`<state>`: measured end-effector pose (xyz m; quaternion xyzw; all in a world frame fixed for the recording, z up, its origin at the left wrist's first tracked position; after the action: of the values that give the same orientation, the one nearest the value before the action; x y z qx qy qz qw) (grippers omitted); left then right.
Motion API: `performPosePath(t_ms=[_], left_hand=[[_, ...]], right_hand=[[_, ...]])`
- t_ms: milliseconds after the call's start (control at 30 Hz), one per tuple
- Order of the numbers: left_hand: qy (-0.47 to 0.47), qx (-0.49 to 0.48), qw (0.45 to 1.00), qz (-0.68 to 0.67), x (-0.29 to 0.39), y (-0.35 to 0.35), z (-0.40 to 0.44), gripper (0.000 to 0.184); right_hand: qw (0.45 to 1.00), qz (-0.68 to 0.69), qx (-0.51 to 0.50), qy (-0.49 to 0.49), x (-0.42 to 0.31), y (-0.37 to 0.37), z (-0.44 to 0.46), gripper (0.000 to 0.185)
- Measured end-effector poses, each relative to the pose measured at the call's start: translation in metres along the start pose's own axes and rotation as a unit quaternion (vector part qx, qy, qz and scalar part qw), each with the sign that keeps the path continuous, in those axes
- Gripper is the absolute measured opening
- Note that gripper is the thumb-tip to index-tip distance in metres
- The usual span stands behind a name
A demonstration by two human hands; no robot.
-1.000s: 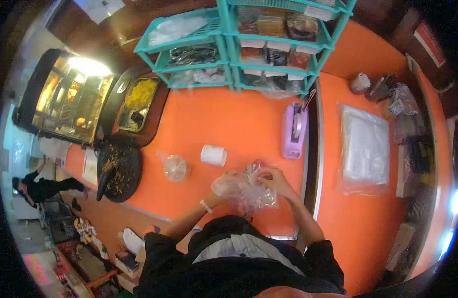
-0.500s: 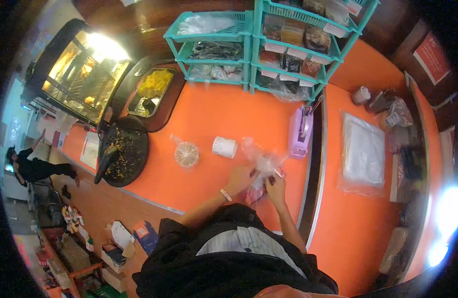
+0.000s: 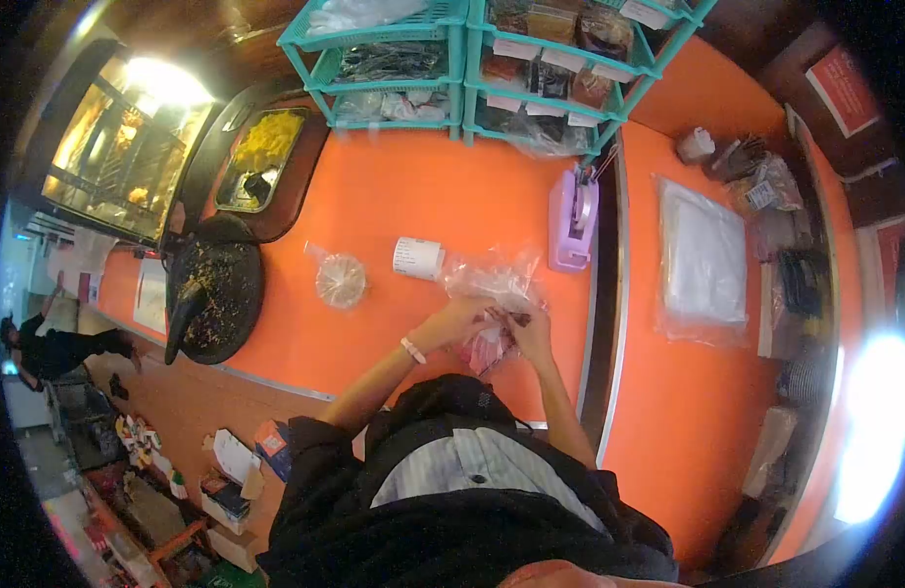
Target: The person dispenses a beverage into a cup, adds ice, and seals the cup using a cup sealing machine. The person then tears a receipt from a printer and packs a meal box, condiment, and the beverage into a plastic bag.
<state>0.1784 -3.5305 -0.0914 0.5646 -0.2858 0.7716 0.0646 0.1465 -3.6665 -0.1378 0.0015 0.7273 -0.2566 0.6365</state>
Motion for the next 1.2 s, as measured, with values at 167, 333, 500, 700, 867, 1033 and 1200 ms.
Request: performPosePath(t_ms=[167, 333, 500, 700, 867, 1033, 1200], left_hand=[[-0.028, 0.034, 0.995, 0.093, -0.016, 0.012, 0.008, 0.017], [-0.072, 0.026, 0.995, 0.070, -0.022, 0.013, 0.009, 0.015], [-0.055, 0.048, 0.996, 0.053, -0.026, 0.010, 0.010, 0.016], [-0.064, 0.036, 0.994, 0.085, -0.019, 0.008, 0.010, 0.014], [-0.060, 0.045, 0.995, 0.063, -0.021, 0.009, 0.007, 0.016], [-0.076, 0.039, 0.994, 0.065, -0.025, 0.011, 0.007, 0.015], [-0.060, 0.044, 0.995, 0.066, -0.022, 0.009, 0.009, 0.015]], right_hand=[[0.994, 0.081, -0.051, 0.044, 0.019, -0.004, 0.003, 0.013], [0.974, 0.178, -0.070, 0.121, 0.027, -0.002, 0.002, 0.010], [0.968, 0.207, -0.072, 0.121, 0.023, -0.003, 0.002, 0.007], [0.979, 0.173, -0.067, 0.085, 0.020, -0.002, 0.002, 0.007], [0.986, 0.142, -0.061, 0.059, 0.031, 0.001, 0.003, 0.007], [0.980, 0.156, -0.087, 0.090, 0.030, -0.001, 0.001, 0.006], [0.973, 0.197, -0.077, 0.095, 0.027, -0.001, 0.000, 0.005]])
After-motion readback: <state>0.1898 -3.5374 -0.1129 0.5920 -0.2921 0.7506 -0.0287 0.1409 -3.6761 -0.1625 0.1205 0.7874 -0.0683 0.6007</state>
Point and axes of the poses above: each hand's wrist, its own z-axis towards the middle knuckle, its own y-axis out of the palm, x = y × z, the point moved 7 cm from there along z, towards the middle knuckle, and after that the axes turned 15 degrees about x, right-handed, at the moved point
